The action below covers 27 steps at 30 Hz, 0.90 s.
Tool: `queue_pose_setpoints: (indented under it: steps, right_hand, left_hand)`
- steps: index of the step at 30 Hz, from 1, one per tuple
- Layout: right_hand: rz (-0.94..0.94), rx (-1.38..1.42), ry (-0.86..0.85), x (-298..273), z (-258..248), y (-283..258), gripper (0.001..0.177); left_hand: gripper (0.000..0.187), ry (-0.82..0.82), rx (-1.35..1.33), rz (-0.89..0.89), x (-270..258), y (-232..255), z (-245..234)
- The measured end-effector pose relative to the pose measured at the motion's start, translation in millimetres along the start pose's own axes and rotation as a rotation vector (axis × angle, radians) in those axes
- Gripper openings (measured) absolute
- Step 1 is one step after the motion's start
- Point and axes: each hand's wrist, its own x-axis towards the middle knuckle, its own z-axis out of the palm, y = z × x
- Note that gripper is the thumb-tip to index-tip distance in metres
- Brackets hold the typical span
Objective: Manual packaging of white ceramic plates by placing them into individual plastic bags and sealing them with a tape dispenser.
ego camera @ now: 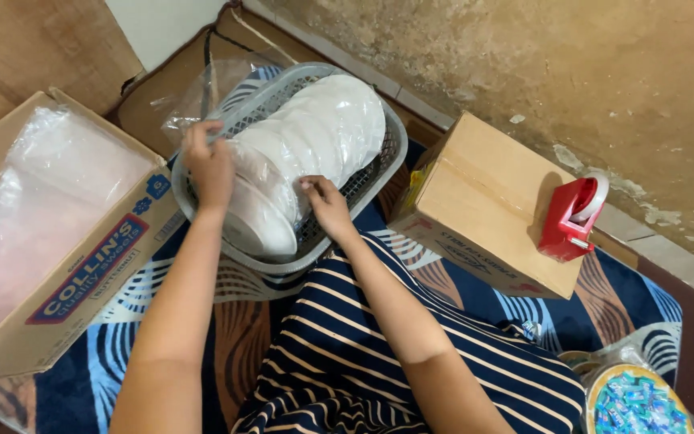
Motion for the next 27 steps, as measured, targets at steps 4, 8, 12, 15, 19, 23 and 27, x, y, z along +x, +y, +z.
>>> queue_pose_setpoints:
  steps: [4, 8, 12, 15, 19, 23, 27]
  right_hand:
    - [0.028, -0.07, 0.188, 4, 1, 7, 0.031]
    - [0.054, -0.158, 0.19, 13, 4, 13, 0.043]
    - [0.07, -0.215, 0.141, 22, 6, 20, 0.042]
    - [0.065, -0.304, 0.079, 38, 3, 34, 0.051]
    - [0.078, -0.315, 0.041, 41, 0, 34, 0.052]
    - [0.041, -0.439, 0.12, 43, 3, 36, 0.04]
    - [-0.06, -0.43, 0.237, 33, 5, 29, 0.034]
  left_hand:
    - [0.017, -0.494, 0.176, -0.145, 3, -16, 12]
    - [0.021, -0.73, 0.396, -0.146, 3, -23, 16]
    - [0.022, -0.774, 0.321, -0.2, 8, -18, 7]
    - [0.029, -0.782, 0.299, -0.166, 13, 2, -2]
    - [0.028, -0.736, 0.296, -0.146, 11, -18, 7]
    - [0.025, -0.685, 0.295, -0.134, 11, -29, 8]
    - [0.021, -0.677, 0.307, -0.144, 11, -33, 6]
